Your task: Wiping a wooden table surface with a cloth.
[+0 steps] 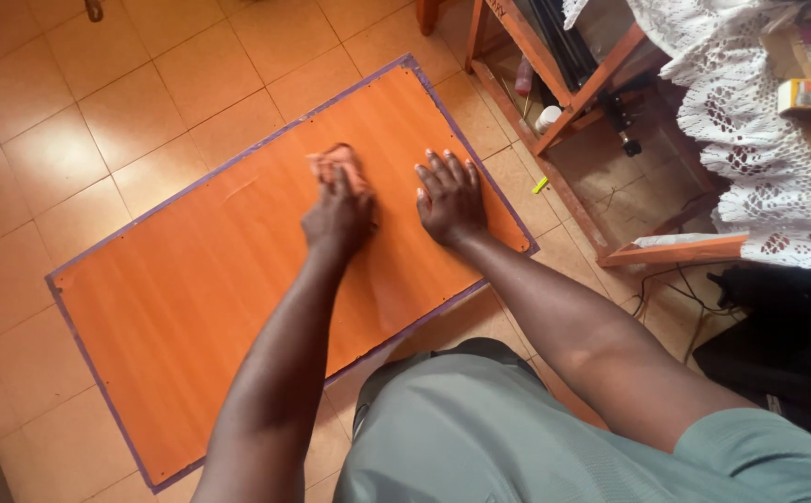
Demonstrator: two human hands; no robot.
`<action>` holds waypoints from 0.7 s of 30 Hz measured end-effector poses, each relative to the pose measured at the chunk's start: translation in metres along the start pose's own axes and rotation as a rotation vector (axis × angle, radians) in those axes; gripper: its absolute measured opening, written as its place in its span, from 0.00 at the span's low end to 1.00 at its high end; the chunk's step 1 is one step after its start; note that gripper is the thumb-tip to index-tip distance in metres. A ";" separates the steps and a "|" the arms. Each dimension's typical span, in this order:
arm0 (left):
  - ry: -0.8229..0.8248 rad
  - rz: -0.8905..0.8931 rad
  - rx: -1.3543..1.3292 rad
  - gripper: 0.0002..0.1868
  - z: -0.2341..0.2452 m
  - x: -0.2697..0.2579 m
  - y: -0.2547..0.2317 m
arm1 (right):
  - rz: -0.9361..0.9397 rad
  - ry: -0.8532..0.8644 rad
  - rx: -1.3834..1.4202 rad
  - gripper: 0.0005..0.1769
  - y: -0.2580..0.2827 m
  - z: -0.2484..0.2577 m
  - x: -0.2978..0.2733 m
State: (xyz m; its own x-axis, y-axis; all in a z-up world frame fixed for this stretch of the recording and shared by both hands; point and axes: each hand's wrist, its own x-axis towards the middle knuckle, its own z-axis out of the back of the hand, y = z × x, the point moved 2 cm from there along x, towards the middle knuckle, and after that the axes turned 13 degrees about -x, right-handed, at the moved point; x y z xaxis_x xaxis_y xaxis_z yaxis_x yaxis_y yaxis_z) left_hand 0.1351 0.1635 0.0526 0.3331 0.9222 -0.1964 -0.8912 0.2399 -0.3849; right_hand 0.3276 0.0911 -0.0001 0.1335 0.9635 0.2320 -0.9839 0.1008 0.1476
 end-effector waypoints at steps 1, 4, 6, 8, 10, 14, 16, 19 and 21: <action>-0.002 0.002 -0.001 0.46 0.002 0.003 0.008 | 0.002 -0.001 0.000 0.26 0.000 -0.001 0.001; -0.029 0.193 -0.019 0.46 0.006 0.000 0.026 | -0.005 0.014 0.017 0.26 -0.001 -0.003 0.000; -0.001 0.273 -0.079 0.43 0.009 -0.014 0.024 | -0.007 0.013 0.006 0.26 -0.002 -0.004 0.000; 0.008 0.212 -0.052 0.39 -0.005 -0.035 0.018 | -0.010 0.015 0.010 0.26 0.000 -0.002 0.000; 0.015 0.148 -0.024 0.36 -0.014 -0.049 0.010 | -0.015 0.014 0.013 0.27 0.001 -0.002 0.001; -0.208 -0.333 0.050 0.28 -0.038 -0.050 -0.002 | -0.016 0.011 -0.010 0.26 0.000 -0.001 0.001; -0.299 -0.488 0.034 0.27 -0.045 -0.037 0.001 | -0.018 0.006 -0.013 0.26 0.001 0.002 0.002; -0.350 -0.613 0.108 0.27 -0.031 -0.010 0.001 | -0.027 0.015 0.004 0.27 0.001 0.005 0.004; -0.202 -0.441 0.164 0.27 -0.012 0.006 -0.001 | -0.021 0.029 0.004 0.26 0.002 0.002 -0.002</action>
State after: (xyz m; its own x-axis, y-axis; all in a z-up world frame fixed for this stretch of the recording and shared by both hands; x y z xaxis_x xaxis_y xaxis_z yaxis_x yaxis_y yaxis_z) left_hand 0.1414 0.1651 0.0412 0.6368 0.7588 0.1369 -0.7213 0.6490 -0.2419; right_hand 0.3255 0.0886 0.0016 0.1504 0.9680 0.2010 -0.9804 0.1199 0.1565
